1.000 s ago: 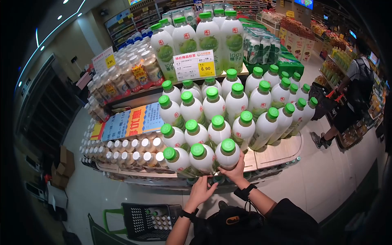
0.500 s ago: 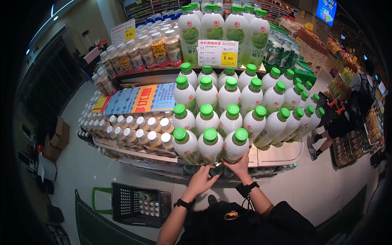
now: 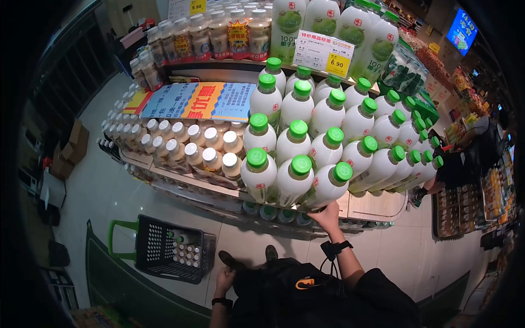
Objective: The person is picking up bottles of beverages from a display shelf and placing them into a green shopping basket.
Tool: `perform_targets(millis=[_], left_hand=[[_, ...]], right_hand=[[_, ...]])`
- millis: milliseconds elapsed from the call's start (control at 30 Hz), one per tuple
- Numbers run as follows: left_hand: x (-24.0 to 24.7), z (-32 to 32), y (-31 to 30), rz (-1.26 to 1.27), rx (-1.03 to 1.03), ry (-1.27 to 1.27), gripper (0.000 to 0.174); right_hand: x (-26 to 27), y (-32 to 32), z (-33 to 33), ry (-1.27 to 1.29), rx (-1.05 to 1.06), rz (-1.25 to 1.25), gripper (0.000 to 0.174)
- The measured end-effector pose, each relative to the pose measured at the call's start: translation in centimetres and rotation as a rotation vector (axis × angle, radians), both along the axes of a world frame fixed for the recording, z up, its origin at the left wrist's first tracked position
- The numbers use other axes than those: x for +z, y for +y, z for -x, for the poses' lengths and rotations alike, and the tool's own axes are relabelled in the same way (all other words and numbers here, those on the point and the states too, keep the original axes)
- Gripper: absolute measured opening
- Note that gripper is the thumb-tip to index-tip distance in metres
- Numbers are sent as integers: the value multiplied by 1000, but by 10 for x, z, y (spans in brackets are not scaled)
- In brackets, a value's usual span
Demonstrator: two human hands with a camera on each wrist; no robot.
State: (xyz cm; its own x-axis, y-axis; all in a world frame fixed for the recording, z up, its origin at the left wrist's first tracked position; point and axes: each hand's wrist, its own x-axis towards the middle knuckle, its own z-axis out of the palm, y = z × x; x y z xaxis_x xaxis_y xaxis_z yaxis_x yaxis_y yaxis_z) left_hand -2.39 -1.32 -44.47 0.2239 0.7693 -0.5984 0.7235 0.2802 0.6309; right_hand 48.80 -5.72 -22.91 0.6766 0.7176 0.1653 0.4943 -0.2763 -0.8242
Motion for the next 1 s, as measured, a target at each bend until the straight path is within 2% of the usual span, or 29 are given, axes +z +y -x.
perform_targets(millis=[100, 133, 167, 200, 233, 267, 300, 367, 433, 500, 633, 700, 733, 800, 867, 1000], left_hand=[[-10, 37, -50, 338, 330, 62, 41], [-41, 86, -85, 338, 332, 63, 41], [-56, 102, -104, 263, 141, 0, 42], [-68, 96, -88, 187, -50, -62, 42], [-42, 105, -122, 187, -48, -61, 42], [-40, 107, -132, 122, -10, -203, 42], [-59, 76, -101, 56, 29, -344, 43], [-67, 64, -97, -18, 31, -271, 40], [-68, 64, -95, -92, 34, -197, 36], [-61, 61, -93, -16, 42, 233, 31], [-35, 69, -84, -18, 58, 128, 26], [-17, 65, -86, 136, 385, -128, 27], [-17, 66, -85, 134, 384, -127, 27], [-57, 82, -96, 132, 378, -197, 26], [-74, 82, -104, 105, 363, -194, 27], [-69, 71, -103, 23, 311, -184, 30]], right_hand=[[0, 1, -2, -14, 0, -10, 79], [1, 1, -2, -7, -8, -11, 80], [2, 1, -3, -1, -16, -12, 81], [2, 1, -3, 0, -14, -12, 81], [3, 1, -3, -2, -4, -10, 84], [3, 1, -2, -4, 7, -8, 88], [6, 1, 1, -2, 9, -8, 88], [12, 2, 9, 53, -16, -125, 99], [16, 4, 18, 28, -35, -159, 103], [16, 5, 24, 2, -47, -187, 106], [0, 12, 20, 53, -102, -228, 107], [-2, 15, 17, 66, -96, -229, 106], [-1, 16, 16, 66, -90, -261, 105], [3, 18, 14, 68, -84, -294, 104], [5, 19, 12, 35, -77, -325, 102], [16, 23, 12, 6, -92, -345, 105]])
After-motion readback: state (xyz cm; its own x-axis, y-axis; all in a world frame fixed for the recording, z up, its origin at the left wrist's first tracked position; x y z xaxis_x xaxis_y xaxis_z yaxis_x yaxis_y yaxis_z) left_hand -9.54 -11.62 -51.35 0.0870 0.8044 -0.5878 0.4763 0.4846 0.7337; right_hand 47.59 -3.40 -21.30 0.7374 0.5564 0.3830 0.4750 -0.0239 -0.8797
